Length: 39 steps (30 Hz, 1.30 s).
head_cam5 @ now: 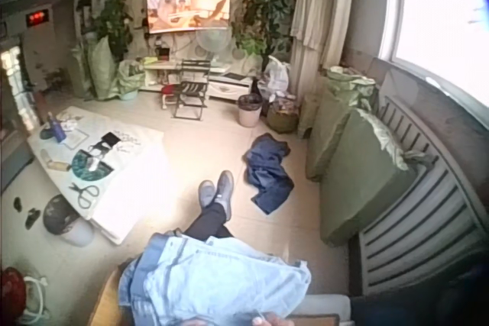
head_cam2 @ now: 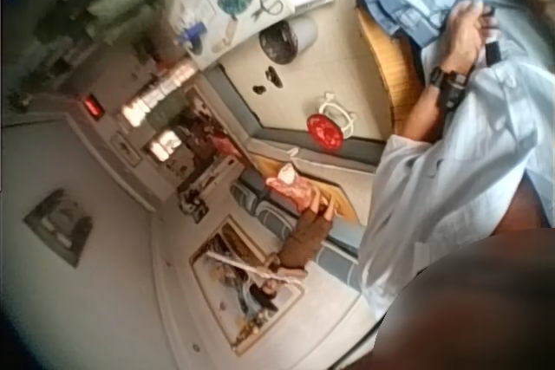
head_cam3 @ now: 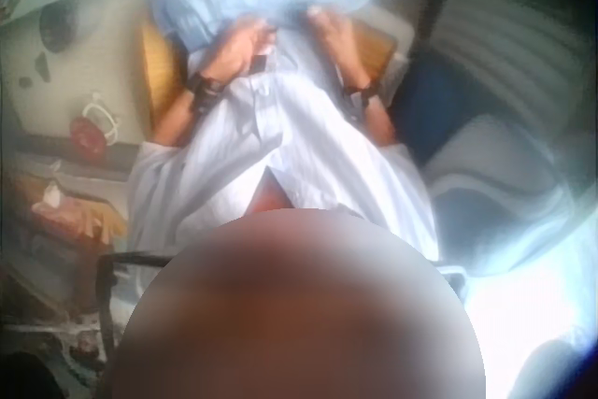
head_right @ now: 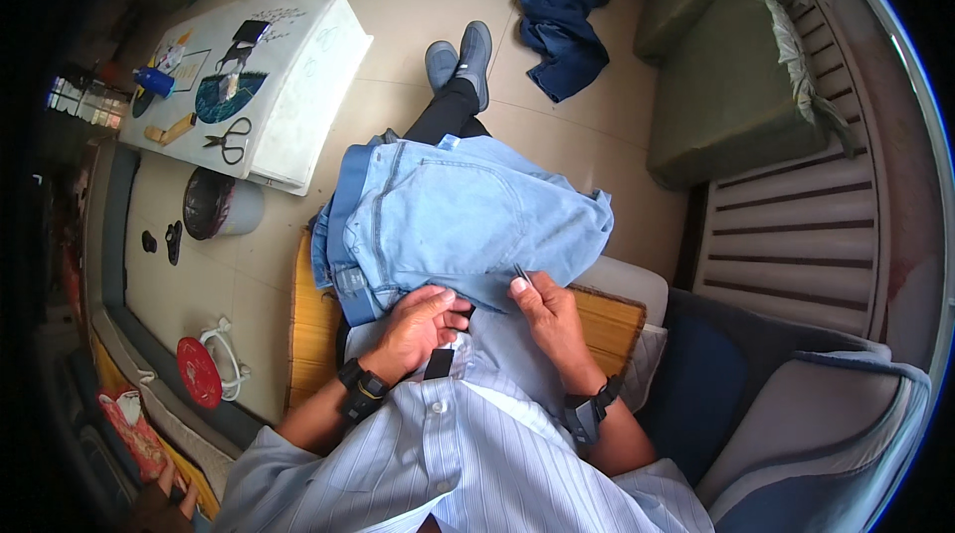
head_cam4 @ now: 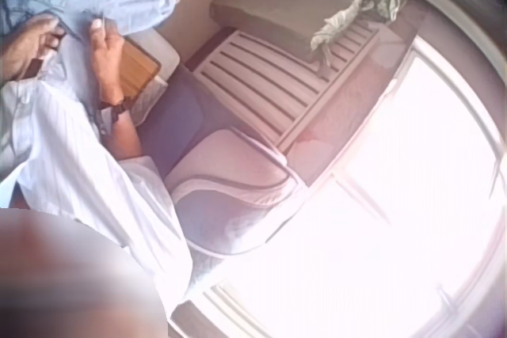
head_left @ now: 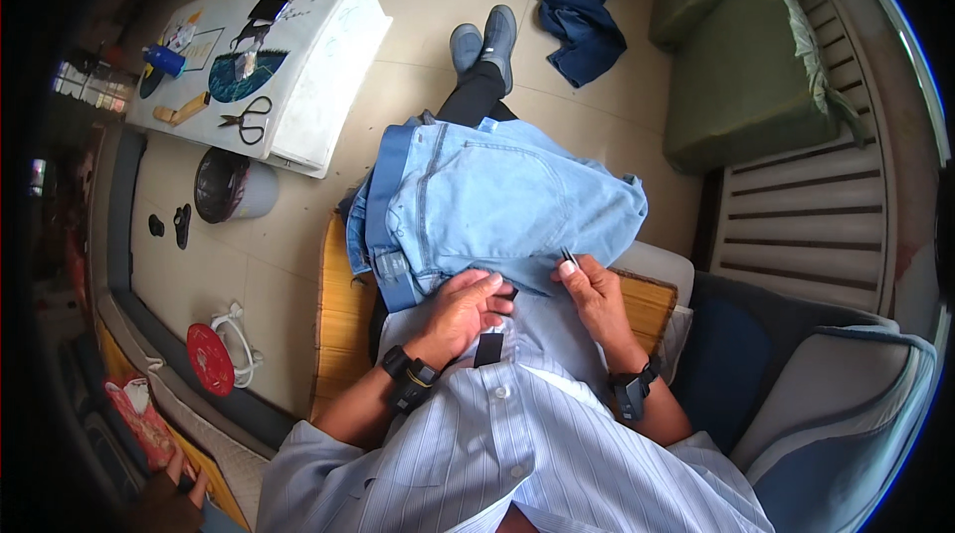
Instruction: The person sits on the floor and uses a seam ripper to remove stitching from a pair of light-blue denim shorts. They repeatedly turn the garment, pull away cut threads, and continue along the seams.
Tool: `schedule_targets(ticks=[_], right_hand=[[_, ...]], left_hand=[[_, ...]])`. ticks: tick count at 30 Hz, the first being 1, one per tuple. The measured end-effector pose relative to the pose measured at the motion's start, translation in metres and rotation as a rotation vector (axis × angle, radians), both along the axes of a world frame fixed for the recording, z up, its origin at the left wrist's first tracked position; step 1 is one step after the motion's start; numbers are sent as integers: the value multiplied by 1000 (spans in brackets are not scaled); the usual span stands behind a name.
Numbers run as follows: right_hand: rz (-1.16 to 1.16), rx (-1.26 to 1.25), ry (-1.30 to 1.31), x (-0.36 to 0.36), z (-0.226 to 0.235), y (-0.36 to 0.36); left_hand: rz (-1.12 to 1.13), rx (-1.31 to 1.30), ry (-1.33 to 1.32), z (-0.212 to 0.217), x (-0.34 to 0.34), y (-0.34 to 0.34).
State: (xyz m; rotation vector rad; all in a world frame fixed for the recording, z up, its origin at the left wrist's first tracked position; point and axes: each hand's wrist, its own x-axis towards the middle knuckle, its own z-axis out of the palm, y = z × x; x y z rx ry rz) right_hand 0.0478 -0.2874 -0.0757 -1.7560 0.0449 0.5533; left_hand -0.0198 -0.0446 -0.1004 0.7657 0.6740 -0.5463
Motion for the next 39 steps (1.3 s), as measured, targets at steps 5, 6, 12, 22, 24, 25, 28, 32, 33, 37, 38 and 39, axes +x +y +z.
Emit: schedule_targets(ticks=[5,6,12,22,24,25,28,32,33,37,38,39], right_hand=[[116,-142,-194,-5,-1,9],[189,-232,-319,-4,0,8],[300,-407,-497,-3,7,16],[65,34,-309,-17,34,13],[45,191,-141,-23,34,12],[34,269,-57,-26,34,12],[159,144,-123,-33,41,21],[99,204,-26,-31,54,23],[92,186,-51,-24,61,21],[72,280,2,-6,79,6],[98,258,-7,-4,85,4],[103,270,-32,-1,89,4]], left_hand=[[31,-149,-92,-9,-6,10],[-42,-182,-74,-11,-8,12],[-265,-240,18,-16,-6,13],[-49,-424,-82,-5,10,-7],[97,-424,-130,-1,23,-20],[116,-407,-156,-1,28,-23],[206,-368,-199,-9,41,-29],[252,-352,-214,-13,45,-34],[262,-357,-237,-8,46,-34],[316,-259,-335,18,44,-31],[323,-234,-354,25,43,-29],[329,-208,-370,32,43,-27]])
